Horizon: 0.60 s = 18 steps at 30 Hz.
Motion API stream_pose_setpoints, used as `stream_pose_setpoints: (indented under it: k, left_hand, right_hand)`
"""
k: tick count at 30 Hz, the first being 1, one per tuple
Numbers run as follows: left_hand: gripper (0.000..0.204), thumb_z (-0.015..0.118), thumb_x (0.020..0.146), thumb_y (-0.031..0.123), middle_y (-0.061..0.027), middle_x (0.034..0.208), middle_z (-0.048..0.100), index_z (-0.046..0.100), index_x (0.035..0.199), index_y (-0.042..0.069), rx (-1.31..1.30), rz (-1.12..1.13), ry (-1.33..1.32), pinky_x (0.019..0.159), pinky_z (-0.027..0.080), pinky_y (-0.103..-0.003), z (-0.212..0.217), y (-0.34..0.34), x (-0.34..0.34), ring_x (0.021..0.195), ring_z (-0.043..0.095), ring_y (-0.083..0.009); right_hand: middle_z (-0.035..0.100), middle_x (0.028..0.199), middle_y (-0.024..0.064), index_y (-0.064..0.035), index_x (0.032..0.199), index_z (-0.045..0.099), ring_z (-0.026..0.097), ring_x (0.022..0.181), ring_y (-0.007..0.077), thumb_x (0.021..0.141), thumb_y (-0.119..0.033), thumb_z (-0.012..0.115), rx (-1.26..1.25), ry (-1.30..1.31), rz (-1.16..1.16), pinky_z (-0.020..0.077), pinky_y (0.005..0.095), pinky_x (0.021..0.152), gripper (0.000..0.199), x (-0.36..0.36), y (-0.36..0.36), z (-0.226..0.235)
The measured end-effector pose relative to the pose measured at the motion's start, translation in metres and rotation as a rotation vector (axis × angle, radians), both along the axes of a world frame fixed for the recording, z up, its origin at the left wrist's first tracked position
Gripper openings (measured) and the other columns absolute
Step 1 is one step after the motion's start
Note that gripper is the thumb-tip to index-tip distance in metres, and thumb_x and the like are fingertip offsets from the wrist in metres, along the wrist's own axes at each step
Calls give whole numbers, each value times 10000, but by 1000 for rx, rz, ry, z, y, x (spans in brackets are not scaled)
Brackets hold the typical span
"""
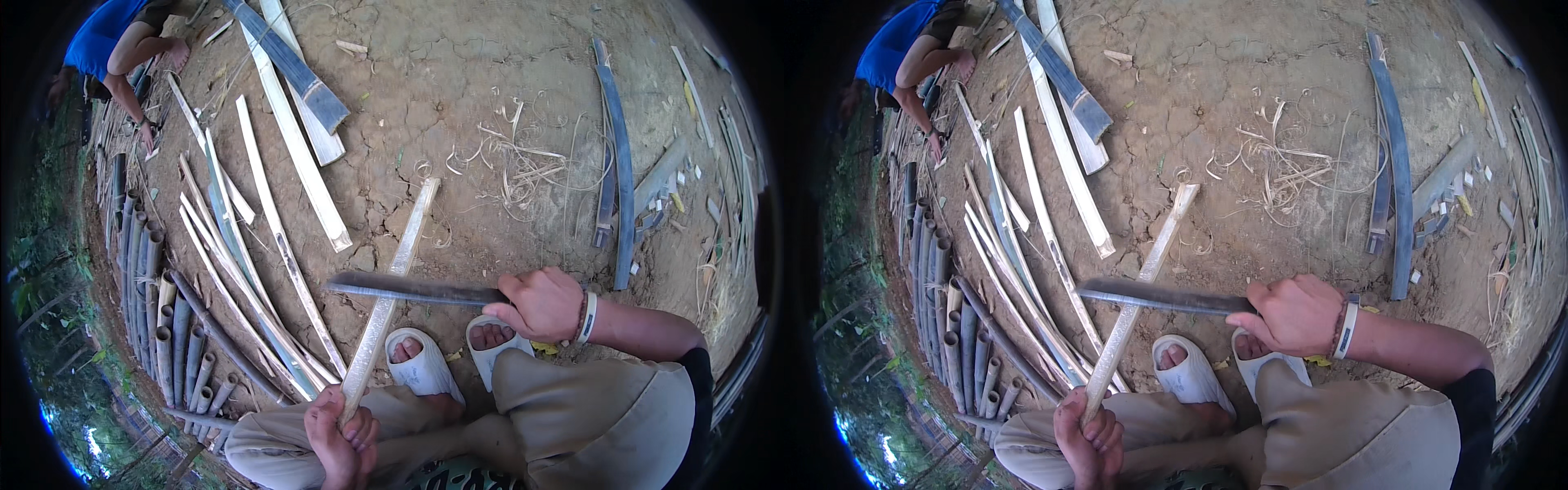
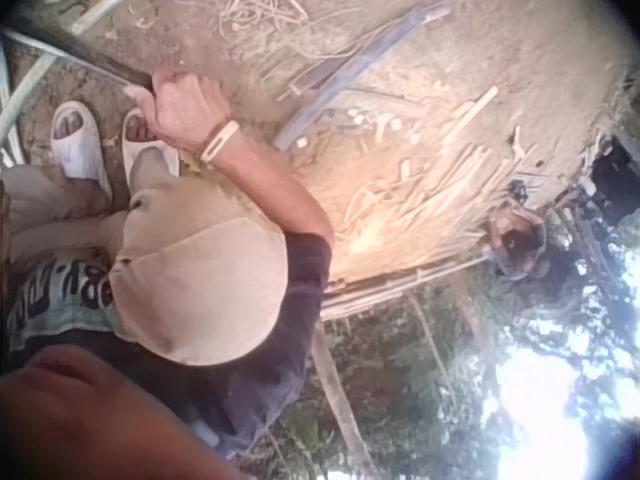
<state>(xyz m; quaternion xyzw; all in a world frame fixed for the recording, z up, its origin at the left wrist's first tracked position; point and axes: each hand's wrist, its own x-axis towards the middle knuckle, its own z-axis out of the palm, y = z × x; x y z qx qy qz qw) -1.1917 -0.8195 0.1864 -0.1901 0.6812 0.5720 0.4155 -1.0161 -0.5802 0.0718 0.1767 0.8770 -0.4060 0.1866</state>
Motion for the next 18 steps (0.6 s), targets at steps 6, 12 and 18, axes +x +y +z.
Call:
stream_pose_setpoints:
  k: [6, 12, 18]
  left_hand:
    - [316, 435, 971, 230, 79, 487, 291, 572, 923, -50, 2, 40, -11, 311, 185, -207, 0, -1, -3, 350, 219, -33]
    - [333, 426, 976, 240, 77, 486, 289, 573, 925, -55, 9, 34, -16, 309, 183, -203, -3, -8, -10, 353, 218, -30]
    - [338, 409, 981, 231, 77, 486, 292, 576, 935, -59, 8, 8, -42, 305, 186, -198, 3, -6, -12, 354, 225, -30]
  right_hand:
    - [607, 607, 230, 11, 881, 598, 640, 622, 447, 1016, -461, 400, 42, -138, -166, 522, 536, 625, 529, -3, 18, -21]
    - [616, 645, 246, 27, 885, 592, 643, 668, 454, 1015, -448, 405, 30, -168, -266, 521, 536, 655, 527, 1, 29, -35]
    - [614, 653, 262, 47, 906, 590, 641, 733, 468, 1013, -440, 413, 20, -191, -176, 520, 525, 697, 530, 6, 33, -34]
